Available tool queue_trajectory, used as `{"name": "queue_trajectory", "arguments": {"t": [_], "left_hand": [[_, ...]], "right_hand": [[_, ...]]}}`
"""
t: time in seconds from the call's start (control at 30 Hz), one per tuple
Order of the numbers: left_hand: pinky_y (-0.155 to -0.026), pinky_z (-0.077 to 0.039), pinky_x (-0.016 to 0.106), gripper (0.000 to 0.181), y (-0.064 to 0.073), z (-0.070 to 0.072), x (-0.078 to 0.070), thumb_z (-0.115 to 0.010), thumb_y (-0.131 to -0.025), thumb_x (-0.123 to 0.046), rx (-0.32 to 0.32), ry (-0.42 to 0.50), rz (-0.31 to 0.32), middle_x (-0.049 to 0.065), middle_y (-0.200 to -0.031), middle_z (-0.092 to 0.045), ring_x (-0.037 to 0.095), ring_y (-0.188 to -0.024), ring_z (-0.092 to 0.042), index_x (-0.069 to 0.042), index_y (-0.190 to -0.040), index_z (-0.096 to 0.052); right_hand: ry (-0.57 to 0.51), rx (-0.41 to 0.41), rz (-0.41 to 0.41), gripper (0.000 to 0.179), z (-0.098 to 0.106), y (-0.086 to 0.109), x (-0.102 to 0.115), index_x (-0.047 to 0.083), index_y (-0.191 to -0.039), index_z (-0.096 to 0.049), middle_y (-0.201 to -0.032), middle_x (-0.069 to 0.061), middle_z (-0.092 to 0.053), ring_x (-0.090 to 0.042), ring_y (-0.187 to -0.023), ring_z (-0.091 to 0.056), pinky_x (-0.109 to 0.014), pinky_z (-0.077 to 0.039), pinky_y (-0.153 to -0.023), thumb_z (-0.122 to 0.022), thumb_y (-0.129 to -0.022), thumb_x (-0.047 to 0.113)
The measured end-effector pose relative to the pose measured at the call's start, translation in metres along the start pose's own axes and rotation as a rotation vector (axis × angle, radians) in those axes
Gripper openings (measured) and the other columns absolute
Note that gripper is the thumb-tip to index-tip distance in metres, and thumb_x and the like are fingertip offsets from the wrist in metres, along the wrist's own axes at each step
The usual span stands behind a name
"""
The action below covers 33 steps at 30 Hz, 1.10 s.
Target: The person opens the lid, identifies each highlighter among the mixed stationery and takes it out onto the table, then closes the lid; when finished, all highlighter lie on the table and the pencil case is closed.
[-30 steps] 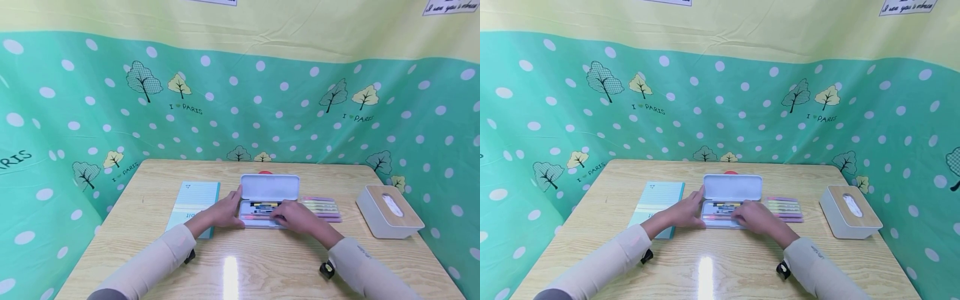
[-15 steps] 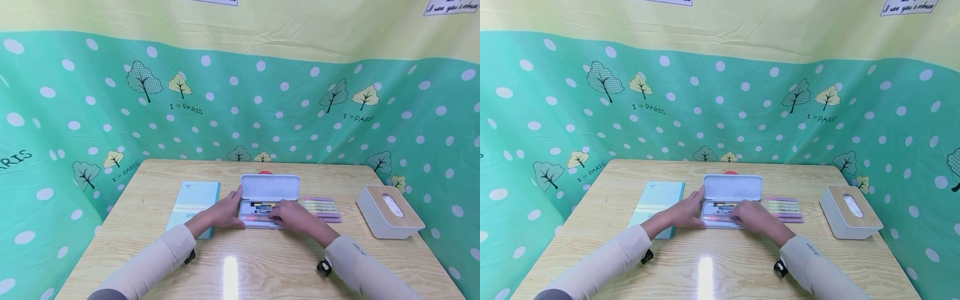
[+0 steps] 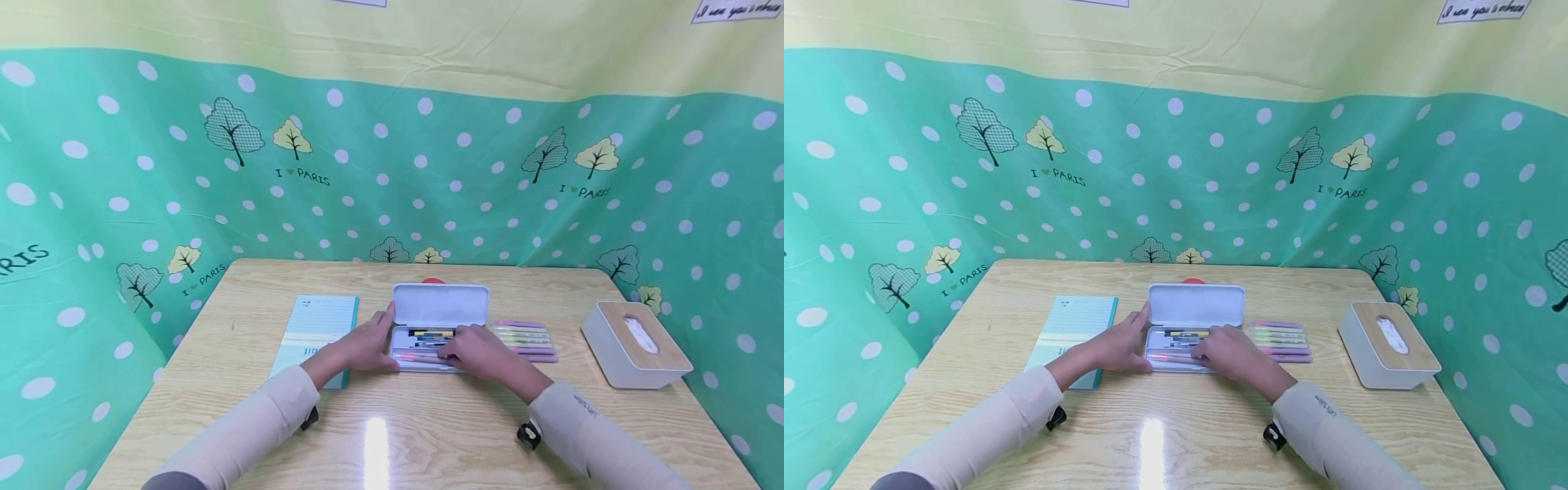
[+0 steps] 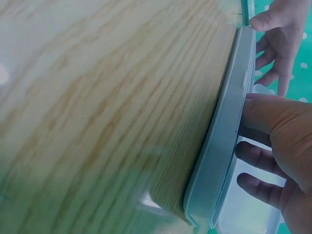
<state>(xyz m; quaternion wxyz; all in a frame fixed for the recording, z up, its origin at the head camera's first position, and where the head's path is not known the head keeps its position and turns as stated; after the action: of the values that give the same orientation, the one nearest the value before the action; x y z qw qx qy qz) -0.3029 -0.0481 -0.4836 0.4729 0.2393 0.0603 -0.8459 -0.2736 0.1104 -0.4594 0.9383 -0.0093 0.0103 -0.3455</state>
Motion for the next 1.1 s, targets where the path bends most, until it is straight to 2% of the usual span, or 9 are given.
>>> {"name": "queue_trajectory", "arguments": {"t": [0.13, 0.33, 0.67, 1.1], "left_hand": [[-0.121, -0.039, 0.043, 0.133, 0.000, -0.002, 0.000, -0.082, -0.080, -0.054, 0.006, 0.003, 0.003, 0.021, -0.164, -0.028, 0.035, -0.144, -0.045, -0.008, -0.163, 0.012], [-0.120, -0.041, 0.043, 0.134, 0.000, -0.002, 0.000, -0.083, -0.079, -0.054, 0.004, -0.004, 0.005, 0.023, -0.164, -0.028, 0.035, -0.142, -0.046, -0.007, -0.163, 0.012], [-0.120, -0.041, 0.042, 0.133, 0.000, -0.001, 0.000, -0.083, -0.080, -0.054, 0.004, -0.007, 0.005, 0.022, -0.164, -0.029, 0.034, -0.142, -0.047, -0.007, -0.163, 0.010], [-0.120, -0.041, 0.042, 0.133, 0.000, 0.000, 0.000, -0.083, -0.080, -0.054, -0.002, -0.021, 0.004, 0.022, -0.163, -0.029, 0.034, -0.141, -0.048, -0.006, -0.163, 0.009]], "right_hand": [[-0.003, -0.012, 0.010, 0.009, 0.002, 0.000, 0.001, 0.026, -0.088, -0.077, -0.079, 0.010, -0.072, -0.007, -0.065, -0.047, -0.019, -0.039, -0.056, -0.074, -0.093, 0.019], [-0.005, -0.040, -0.013, 0.014, 0.008, 0.005, -0.003, 0.025, -0.103, -0.082, -0.090, 0.008, -0.076, -0.007, -0.078, -0.062, -0.024, -0.053, -0.069, -0.077, -0.091, 0.021], [-0.050, -0.100, -0.051, 0.021, 0.018, 0.021, -0.017, 0.025, -0.106, -0.082, -0.090, 0.010, -0.075, -0.004, -0.076, -0.053, -0.018, -0.047, -0.064, -0.081, -0.086, 0.020], [-0.032, -0.168, -0.069, 0.021, 0.034, 0.054, -0.045, 0.023, -0.103, -0.082, -0.088, 0.008, -0.074, -0.008, -0.079, -0.060, -0.021, -0.052, -0.065, -0.083, -0.083, 0.016]]}}
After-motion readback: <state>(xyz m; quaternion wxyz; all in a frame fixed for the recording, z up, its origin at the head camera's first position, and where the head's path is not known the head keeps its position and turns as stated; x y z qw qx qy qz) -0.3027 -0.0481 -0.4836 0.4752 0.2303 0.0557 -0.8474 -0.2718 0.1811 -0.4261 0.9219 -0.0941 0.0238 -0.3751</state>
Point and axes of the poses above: each hand's wrist, its own y-axis away from the middle knuckle, its own z-axis out of the back of the hand, x = y × z, the point moved 9 cm from there along -y, towards the middle knuckle
